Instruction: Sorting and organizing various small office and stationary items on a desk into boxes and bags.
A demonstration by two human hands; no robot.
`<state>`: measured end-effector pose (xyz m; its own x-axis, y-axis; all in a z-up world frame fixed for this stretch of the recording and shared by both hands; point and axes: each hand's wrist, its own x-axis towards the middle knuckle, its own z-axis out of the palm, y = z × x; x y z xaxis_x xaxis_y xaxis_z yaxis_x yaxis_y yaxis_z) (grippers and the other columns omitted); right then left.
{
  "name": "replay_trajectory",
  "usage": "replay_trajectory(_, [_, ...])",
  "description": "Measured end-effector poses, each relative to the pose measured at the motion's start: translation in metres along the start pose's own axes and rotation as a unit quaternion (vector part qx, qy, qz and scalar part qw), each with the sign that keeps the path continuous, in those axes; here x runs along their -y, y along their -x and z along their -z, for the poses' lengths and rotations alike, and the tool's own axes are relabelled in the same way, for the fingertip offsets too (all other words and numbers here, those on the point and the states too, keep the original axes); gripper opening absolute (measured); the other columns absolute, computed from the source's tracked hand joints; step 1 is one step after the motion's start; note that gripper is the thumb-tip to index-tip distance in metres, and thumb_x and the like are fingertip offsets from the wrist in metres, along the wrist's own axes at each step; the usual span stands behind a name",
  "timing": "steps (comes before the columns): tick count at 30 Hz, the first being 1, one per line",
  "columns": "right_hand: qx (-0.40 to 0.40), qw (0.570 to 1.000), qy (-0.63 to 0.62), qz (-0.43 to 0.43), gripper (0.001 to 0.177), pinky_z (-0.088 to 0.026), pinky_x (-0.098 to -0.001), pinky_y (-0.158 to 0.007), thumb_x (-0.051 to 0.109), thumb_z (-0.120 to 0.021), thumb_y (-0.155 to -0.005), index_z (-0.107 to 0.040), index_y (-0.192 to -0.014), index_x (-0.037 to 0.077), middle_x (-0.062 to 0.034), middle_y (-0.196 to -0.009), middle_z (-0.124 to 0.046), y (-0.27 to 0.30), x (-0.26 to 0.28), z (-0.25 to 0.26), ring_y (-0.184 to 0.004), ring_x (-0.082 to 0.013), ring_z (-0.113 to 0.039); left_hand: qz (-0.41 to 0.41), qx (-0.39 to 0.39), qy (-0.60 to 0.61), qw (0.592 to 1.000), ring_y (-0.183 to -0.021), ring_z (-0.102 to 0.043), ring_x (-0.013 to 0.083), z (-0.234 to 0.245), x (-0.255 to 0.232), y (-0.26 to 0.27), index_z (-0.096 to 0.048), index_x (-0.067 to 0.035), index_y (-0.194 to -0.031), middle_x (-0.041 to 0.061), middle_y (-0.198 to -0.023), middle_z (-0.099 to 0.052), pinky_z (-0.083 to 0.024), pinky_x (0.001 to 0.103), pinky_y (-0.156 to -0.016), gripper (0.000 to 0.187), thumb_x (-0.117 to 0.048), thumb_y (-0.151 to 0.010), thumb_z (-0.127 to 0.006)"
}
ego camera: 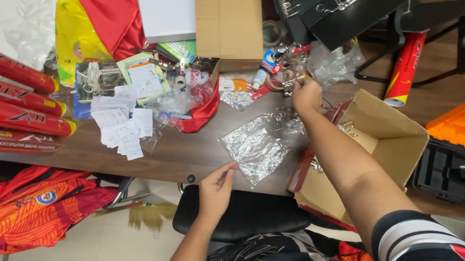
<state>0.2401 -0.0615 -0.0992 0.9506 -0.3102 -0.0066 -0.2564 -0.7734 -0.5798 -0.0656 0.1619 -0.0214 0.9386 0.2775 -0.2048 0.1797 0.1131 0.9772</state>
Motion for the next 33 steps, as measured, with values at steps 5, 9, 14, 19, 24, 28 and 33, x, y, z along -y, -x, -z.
replay_trajectory(5, [-0.057,0.988,-0.126,0.061,0.018,-0.056,-0.0431,-0.071,0.024,-0.078,-0.09,-0.08,-0.097,0.008,-0.0148,-0.084,-0.076,0.026,0.005,0.035,-0.076,-0.0291,-0.073,-0.024,0.06,0.026,0.998,-0.111,-0.072,0.0174,-0.016,-0.003,-0.012,-0.07,0.006,-0.123,0.015,-0.118,-0.076,-0.054,0.028,-0.1,0.026,-0.003,-0.1,-0.06])
replay_trajectory(9, [0.123,0.912,-0.389,0.048,0.019,-0.055,-0.0272,-0.061,0.015,-0.075,-0.095,-0.076,-0.102,-0.002,-0.0064,-0.081,-0.074,0.086,0.013,0.077,-0.068,-0.0104,-0.067,-0.069,0.083,-0.057,0.992,-0.111,-0.073,0.0214,-0.033,-0.039,-0.015,-0.073,0.002,-0.121,0.015,-0.12,-0.076,-0.056,0.03,-0.097,0.026,-0.004,-0.098,-0.064])
replay_trajectory(14, [0.187,0.86,-0.472,0.048,0.021,-0.058,-0.0241,-0.068,0.013,-0.073,-0.097,-0.075,-0.107,-0.006,-0.0064,-0.09,-0.076,0.171,0.004,0.116,-0.074,-0.01,-0.07,-0.305,0.104,-0.235,0.917,-0.119,-0.07,0.0333,-0.065,-0.087,-0.018,-0.071,-0.001,-0.125,0.019,-0.126,-0.072,-0.054,0.037,-0.102,0.033,-0.003,-0.092,-0.071])
replay_trajectory(19, [0.21,0.881,-0.411,-0.1,0.022,-0.043,-0.0342,-0.039,0.014,-0.071,-0.094,-0.075,-0.109,-0.002,-0.0089,-0.082,-0.072,0.223,0.038,0.192,-0.052,-0.017,-0.058,-0.389,0.133,-0.264,0.872,-0.123,-0.065,0.0366,-0.089,-0.082,-0.012,-0.067,0.0,-0.126,0.021,-0.126,-0.07,-0.052,0.043,-0.105,0.04,-0.004,-0.087,-0.075])
replay_trajectory(24, [0.149,0.94,-0.295,0.087,0.032,-0.057,-0.0268,-0.057,0.012,-0.072,-0.09,-0.071,-0.12,0.0,-0.0076,-0.09,-0.075,0.239,0.021,0.214,-0.068,-0.0114,-0.067,-0.292,0.164,-0.245,0.91,-0.106,-0.073,0.0348,-0.105,-0.064,-0.002,-0.072,-0.002,-0.126,0.021,-0.115,-0.074,-0.058,0.038,-0.091,0.036,-0.003,-0.09,-0.072])
replay_trajectory(28, [0.044,0.938,-0.268,0.216,0.032,-0.056,-0.0291,-0.078,0.004,-0.071,-0.092,-0.074,-0.123,-0.003,-0.0107,-0.097,-0.075,0.256,0.006,0.226,-0.086,-0.0149,-0.07,-0.263,0.184,-0.211,0.923,-0.103,-0.076,0.0334,-0.119,-0.069,0.007,-0.073,-0.001,-0.12,0.021,-0.112,-0.075,-0.06,0.035,-0.087,0.027,-0.003,-0.093,-0.069])
replay_trajectory(33, [-0.157,0.921,-0.287,0.21,0.017,-0.058,-0.0284,-0.084,-0.003,-0.073,-0.091,-0.074,-0.107,0.003,-0.0136,-0.106,-0.072,0.274,-0.025,0.217,-0.093,-0.0158,-0.071,-0.104,0.174,-0.108,0.973,-0.092,-0.076,0.0156,-0.138,-0.057,0.009,-0.075,0.002,-0.114,0.013,-0.102,-0.08,-0.06,0.028,-0.082,0.022,-0.007,-0.094,-0.071])
